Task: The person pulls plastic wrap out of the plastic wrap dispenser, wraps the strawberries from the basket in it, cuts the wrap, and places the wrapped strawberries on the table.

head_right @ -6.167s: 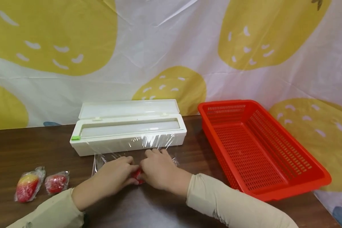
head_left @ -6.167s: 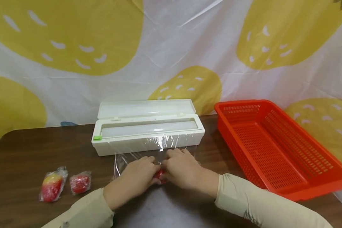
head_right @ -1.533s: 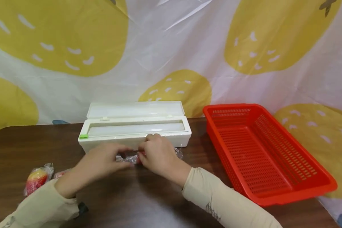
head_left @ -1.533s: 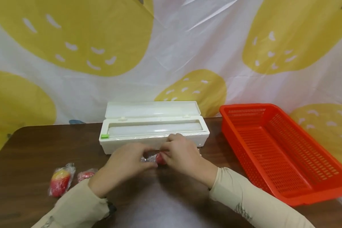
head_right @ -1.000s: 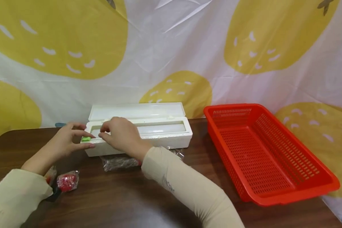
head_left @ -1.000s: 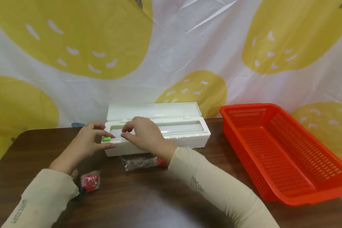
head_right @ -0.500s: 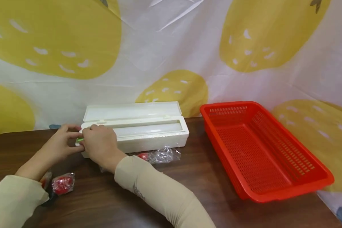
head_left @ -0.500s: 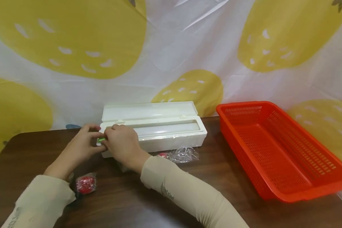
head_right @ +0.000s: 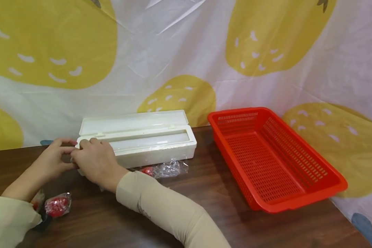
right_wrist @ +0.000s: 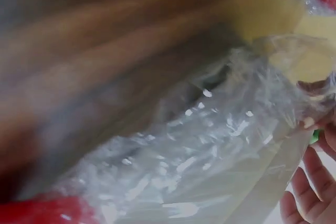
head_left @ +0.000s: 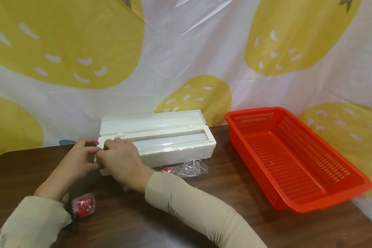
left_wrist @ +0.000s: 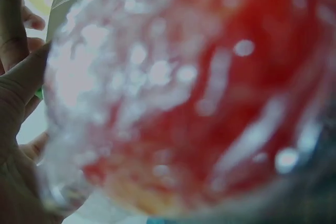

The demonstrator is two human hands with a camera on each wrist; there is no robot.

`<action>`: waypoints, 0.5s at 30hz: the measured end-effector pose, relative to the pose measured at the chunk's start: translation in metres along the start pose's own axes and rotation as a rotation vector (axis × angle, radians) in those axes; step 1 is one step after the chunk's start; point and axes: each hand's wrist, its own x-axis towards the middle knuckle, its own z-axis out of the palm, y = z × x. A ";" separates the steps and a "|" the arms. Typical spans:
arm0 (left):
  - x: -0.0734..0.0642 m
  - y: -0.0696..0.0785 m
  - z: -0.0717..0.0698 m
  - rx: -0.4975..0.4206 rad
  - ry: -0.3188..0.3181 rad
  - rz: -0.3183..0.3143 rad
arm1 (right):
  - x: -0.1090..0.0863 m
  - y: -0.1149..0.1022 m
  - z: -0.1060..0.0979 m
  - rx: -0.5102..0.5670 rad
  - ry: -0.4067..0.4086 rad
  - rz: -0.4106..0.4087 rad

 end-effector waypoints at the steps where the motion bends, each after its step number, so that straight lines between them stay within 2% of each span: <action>1: 0.001 0.001 0.000 -0.004 0.001 0.003 | 0.001 0.001 -0.001 -0.004 -0.002 0.009; 8: 0.001 0.003 -0.002 -0.017 -0.029 -0.041 | 0.005 -0.005 -0.005 0.023 -0.082 -0.006; 10: 0.004 0.004 -0.004 -0.008 -0.052 -0.052 | 0.004 -0.006 -0.005 0.015 -0.067 0.000; 15: 0.020 0.009 0.000 -0.019 -0.102 -0.029 | 0.001 0.002 -0.006 -0.046 -0.041 0.039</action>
